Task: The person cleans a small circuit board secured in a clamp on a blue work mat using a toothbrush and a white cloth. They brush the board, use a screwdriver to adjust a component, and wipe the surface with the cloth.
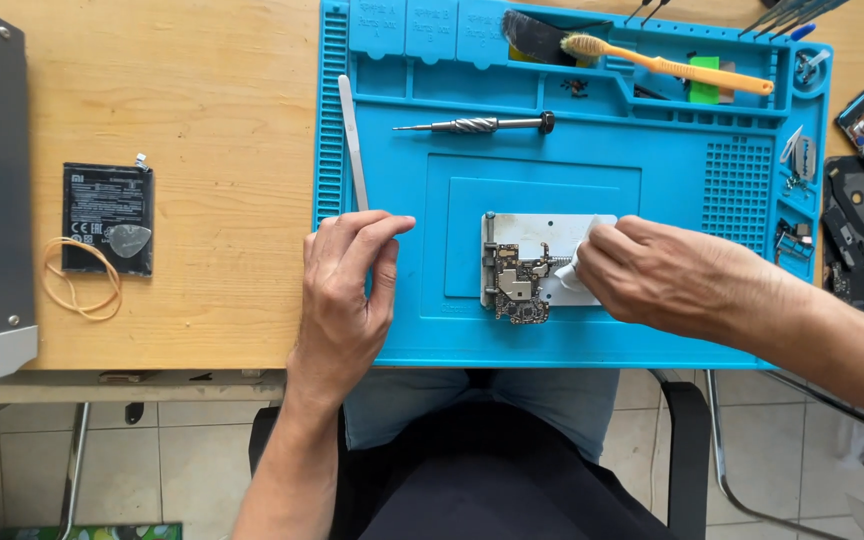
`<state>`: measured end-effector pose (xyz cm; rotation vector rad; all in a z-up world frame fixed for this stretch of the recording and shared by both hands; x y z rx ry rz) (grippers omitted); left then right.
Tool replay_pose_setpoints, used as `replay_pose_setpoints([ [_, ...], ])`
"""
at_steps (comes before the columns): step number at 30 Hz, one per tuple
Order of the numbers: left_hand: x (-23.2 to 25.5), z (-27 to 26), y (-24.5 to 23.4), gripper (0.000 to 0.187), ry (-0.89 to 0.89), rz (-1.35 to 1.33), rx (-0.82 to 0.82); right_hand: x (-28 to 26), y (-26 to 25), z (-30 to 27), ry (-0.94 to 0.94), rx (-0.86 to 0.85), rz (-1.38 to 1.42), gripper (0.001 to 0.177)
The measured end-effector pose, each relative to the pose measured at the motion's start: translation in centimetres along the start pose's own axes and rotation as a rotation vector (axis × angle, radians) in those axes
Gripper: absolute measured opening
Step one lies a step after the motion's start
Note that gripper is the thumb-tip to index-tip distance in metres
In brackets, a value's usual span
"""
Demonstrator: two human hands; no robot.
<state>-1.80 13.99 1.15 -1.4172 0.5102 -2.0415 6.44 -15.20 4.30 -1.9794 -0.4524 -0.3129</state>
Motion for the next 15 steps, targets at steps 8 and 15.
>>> replay_pose_setpoints([
  [8, -0.3, -0.3, -0.3, 0.024, 0.028, -0.049, -0.012, -1.0, 0.7, -0.1, 0.145, -0.151, 0.182, 0.021],
  [15, -0.1, -0.3, -0.4, 0.030, 0.004, -0.075, -0.027, -1.7, -0.5, 0.7, 0.377, -0.211, 0.262, 0.011],
])
Point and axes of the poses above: each hand's wrist, its own z-axis towards the middle knuckle, its own y-axis out of the palm, x = y × z, the point moved 2 cm from there along z, towards the middle knuckle, and after that the axes turned 1 degree about x, right-handed, at the moved point
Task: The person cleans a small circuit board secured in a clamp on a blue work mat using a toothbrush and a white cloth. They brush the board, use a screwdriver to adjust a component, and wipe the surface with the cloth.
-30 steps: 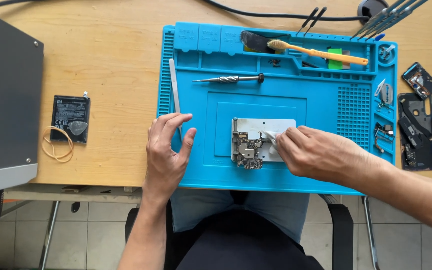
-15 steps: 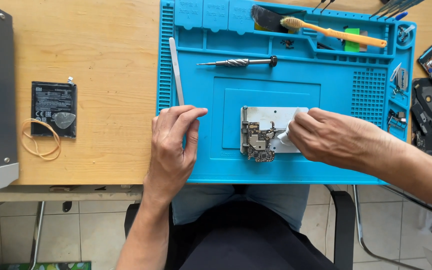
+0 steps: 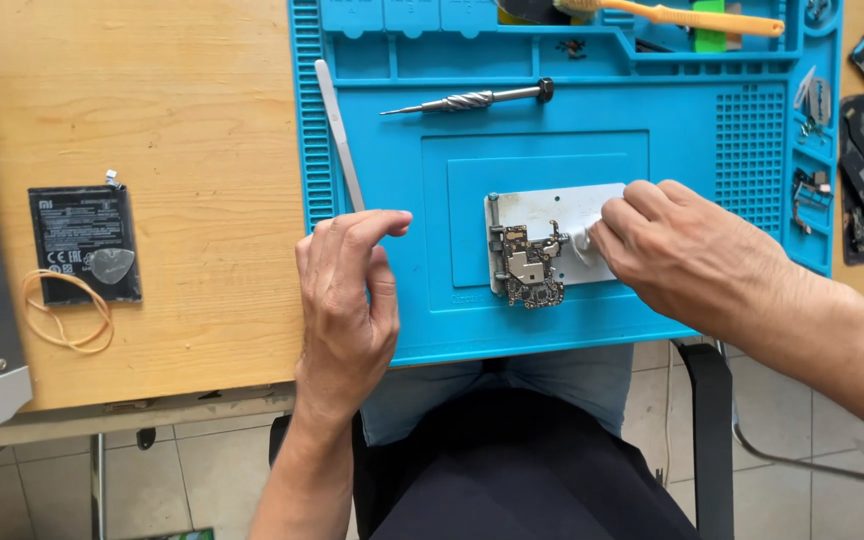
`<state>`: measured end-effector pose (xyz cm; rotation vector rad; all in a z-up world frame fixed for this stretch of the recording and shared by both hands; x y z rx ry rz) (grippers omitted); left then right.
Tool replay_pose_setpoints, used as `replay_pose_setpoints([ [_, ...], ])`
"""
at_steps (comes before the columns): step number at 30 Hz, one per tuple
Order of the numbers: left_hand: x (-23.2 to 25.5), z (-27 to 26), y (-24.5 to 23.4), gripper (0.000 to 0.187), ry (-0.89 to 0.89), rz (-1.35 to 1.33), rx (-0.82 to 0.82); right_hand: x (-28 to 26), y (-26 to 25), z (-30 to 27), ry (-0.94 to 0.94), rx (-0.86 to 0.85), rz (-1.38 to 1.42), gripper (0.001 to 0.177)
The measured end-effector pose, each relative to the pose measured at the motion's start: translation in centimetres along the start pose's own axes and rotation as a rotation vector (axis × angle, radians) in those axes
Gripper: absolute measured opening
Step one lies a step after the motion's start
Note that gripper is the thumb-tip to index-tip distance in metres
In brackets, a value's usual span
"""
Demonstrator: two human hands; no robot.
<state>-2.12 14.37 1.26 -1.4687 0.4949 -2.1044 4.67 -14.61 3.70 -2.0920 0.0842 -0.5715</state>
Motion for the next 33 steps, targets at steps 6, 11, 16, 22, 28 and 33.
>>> replay_pose_setpoints([
  [6, 0.0, -0.1, 0.0, 0.024, -0.022, -0.005, 0.007, 0.9, -0.2, -0.7, 0.072, -0.171, 0.107, 0.015],
  [11, 0.1, 0.3, -0.3, 0.021, -0.086, -0.041, 0.016, 3.3, -2.0, -2.3, 0.366, 0.338, 0.895, 0.020],
  [16, 0.2, 0.6, -0.1, 0.024, -0.122, -0.084, 0.035, 1.6, 1.1, -2.0, 0.346, 0.328, 0.839, 0.018],
  [22, 0.2, 0.7, 0.0, 0.024, -0.155, -0.085, 0.057, 1.3, 1.9, -2.6, 0.079, 0.406, 0.507, 0.038],
  [28, 0.2, 0.8, 0.0, 0.024, -0.158, -0.080, 0.059, 2.4, 1.4, -2.1, -0.150, 0.483, 0.258, 0.040],
  [33, 0.1, 0.8, -0.1, 0.023, -0.160, -0.084, 0.059, 2.4, 1.4, -2.2, -0.159, 0.557, 0.402, 0.038],
])
Point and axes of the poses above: each hand's wrist, its own z-axis towards the middle knuckle, its own y-axis out of the palm, x = y × z, the point moved 2 cm from there along z, towards the middle knuckle, and after that the axes turned 1 degree about x, right-handed, at the moved point
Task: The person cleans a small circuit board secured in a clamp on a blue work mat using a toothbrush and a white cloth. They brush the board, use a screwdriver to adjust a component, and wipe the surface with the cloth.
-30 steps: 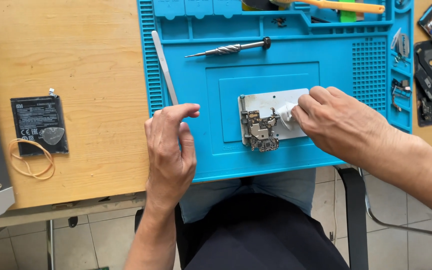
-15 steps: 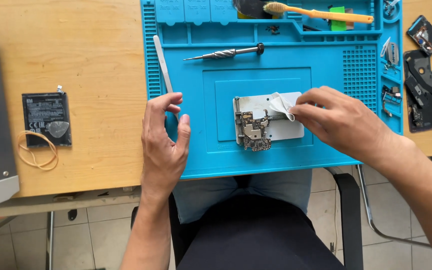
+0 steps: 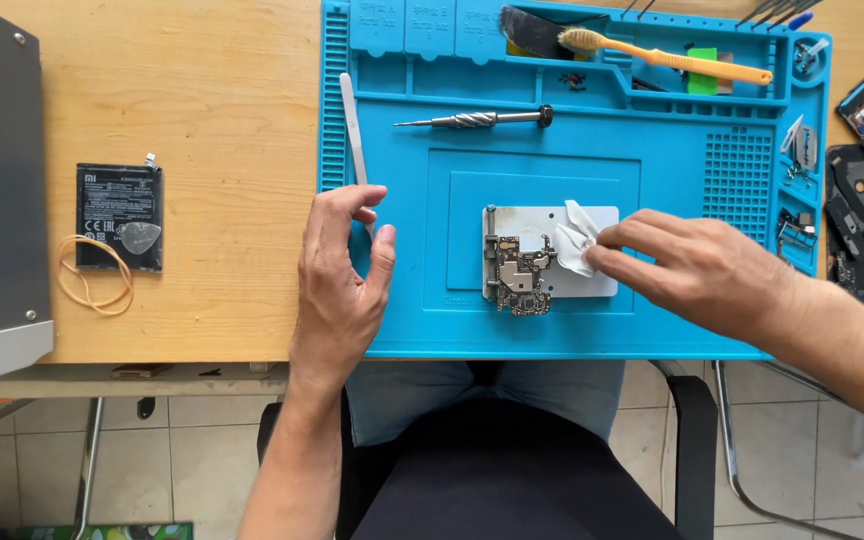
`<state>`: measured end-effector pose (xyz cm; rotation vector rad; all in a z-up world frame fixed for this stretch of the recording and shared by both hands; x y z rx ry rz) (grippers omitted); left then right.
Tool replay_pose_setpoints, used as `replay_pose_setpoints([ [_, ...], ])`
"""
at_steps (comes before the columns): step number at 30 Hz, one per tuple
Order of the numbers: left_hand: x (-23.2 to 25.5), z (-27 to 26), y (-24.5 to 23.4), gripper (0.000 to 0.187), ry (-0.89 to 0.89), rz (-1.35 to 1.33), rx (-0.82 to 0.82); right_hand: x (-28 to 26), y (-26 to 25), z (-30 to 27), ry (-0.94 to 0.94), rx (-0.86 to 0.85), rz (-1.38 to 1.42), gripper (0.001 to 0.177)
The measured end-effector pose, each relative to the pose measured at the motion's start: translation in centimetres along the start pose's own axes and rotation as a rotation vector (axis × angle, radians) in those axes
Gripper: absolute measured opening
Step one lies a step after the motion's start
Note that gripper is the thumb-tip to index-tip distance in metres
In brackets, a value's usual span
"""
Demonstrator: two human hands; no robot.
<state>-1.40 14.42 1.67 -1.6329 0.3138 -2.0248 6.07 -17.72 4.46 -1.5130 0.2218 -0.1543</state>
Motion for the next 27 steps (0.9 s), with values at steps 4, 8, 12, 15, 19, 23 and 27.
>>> replay_pose_setpoints([
  [4, 0.0, 0.2, 0.0, 0.023, 0.022, -0.001, -0.004, -0.3, 0.5, -0.2, 0.086, 0.027, 0.119, 0.040],
  [8, -0.2, 0.1, 0.1, 0.023, 0.027, 0.020, -0.015, 0.1, 1.1, -1.0, 0.150, -0.055, 0.209, 0.053],
  [12, -0.2, 0.0, 0.2, 0.024, 0.007, 0.043, -0.028, 1.1, 1.5, -1.1, 0.045, -0.173, 0.036, 0.063],
  [15, -0.1, 0.0, 0.2, 0.024, 0.007, 0.039, -0.023, 1.4, 0.8, -0.1, -0.108, -0.199, -0.154, 0.045],
  [19, -0.1, 0.1, 0.3, 0.022, 0.007, 0.068, -0.040, 1.3, -0.1, 1.5, -0.343, -0.198, -0.394, 0.018],
  [23, -0.4, -0.1, 0.5, 0.020, 0.034, 0.113, -0.060, 1.9, 0.4, 1.8, -0.392, -0.318, -0.413, 0.017],
  [27, -0.2, 0.0, 0.5, 0.019, 0.042, 0.134, -0.078, 1.7, 0.6, 1.9, -0.363, -0.350, -0.374, 0.010],
])
Point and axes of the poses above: each hand's wrist, its own z-axis towards the middle knuckle, its own y-axis out of the palm, x = y × z, the point moved 2 cm from there along z, towards the middle knuckle, and after that the axes turned 1 degree about x, right-handed, at the moved point
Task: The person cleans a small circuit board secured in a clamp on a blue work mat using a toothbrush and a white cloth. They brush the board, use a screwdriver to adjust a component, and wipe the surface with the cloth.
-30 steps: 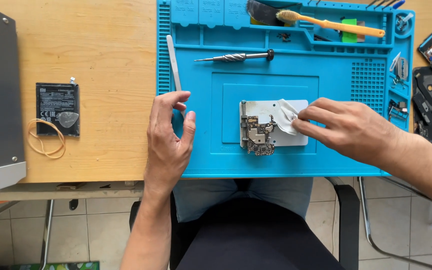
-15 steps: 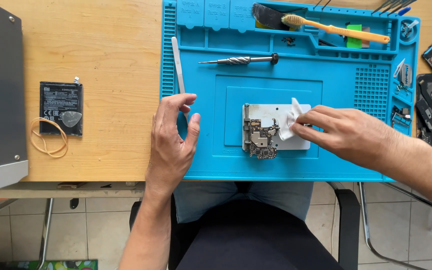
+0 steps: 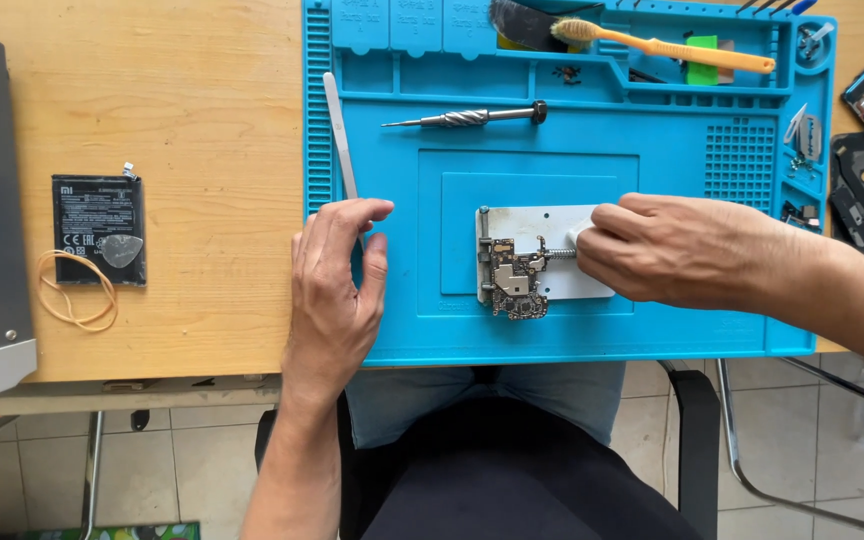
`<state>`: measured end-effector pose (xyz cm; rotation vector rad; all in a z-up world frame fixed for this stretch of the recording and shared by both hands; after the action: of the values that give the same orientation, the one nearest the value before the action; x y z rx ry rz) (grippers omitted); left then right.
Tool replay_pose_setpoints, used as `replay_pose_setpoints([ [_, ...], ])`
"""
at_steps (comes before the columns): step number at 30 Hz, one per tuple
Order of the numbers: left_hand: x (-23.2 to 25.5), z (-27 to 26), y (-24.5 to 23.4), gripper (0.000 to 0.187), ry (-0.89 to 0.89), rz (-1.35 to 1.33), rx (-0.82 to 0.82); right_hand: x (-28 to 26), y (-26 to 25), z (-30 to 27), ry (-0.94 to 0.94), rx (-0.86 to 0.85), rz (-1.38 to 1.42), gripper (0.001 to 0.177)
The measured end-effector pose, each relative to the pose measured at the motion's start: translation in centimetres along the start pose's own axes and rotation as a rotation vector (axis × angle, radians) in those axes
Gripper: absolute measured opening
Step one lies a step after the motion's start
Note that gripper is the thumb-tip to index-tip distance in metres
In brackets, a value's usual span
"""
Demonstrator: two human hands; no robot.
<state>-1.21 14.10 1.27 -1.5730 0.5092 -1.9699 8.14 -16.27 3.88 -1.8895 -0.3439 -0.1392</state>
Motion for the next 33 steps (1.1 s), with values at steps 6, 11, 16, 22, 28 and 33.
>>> replay_pose_setpoints([
  [6, -0.3, -0.1, 0.0, 0.025, 0.013, 0.007, 0.005, -1.3, 0.3, 0.2, 0.179, -0.117, 0.091, 0.015],
  [11, -0.1, 0.0, -0.1, 0.023, 0.030, 0.013, -0.001, -1.8, -0.9, 0.6, 0.342, -0.196, 0.073, 0.012],
  [16, 3.2, -1.6, -0.1, 0.030, 0.228, -0.134, 0.086, -1.5, -5.8, 0.4, 0.527, 0.052, 0.428, 0.020],
  [22, 6.6, -2.8, 0.4, 0.020, 0.399, -0.201, 0.067, -2.9, -8.1, 2.2, 0.585, 0.661, 0.870, 0.016],
  [28, 0.1, -2.3, -7.6, 0.029, 0.143, 0.202, 0.270, -3.8, 0.3, -0.4, 0.889, 0.576, 0.725, 0.039],
  [33, 0.9, -2.5, -20.5, 0.042, 0.147, 0.417, 0.683, -5.6, 1.5, 0.6, 0.785, 0.729, 0.539, 0.021],
])
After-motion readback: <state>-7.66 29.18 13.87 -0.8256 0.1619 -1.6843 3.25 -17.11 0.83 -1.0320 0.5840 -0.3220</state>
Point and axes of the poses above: each hand's wrist, its own z-axis towards the middle knuckle, its own y-axis out of the palm, x = y × z, the point moved 2 cm from there along z, towards the middle knuckle, and after that the axes turned 1 degree about x, right-handed, at the moved point
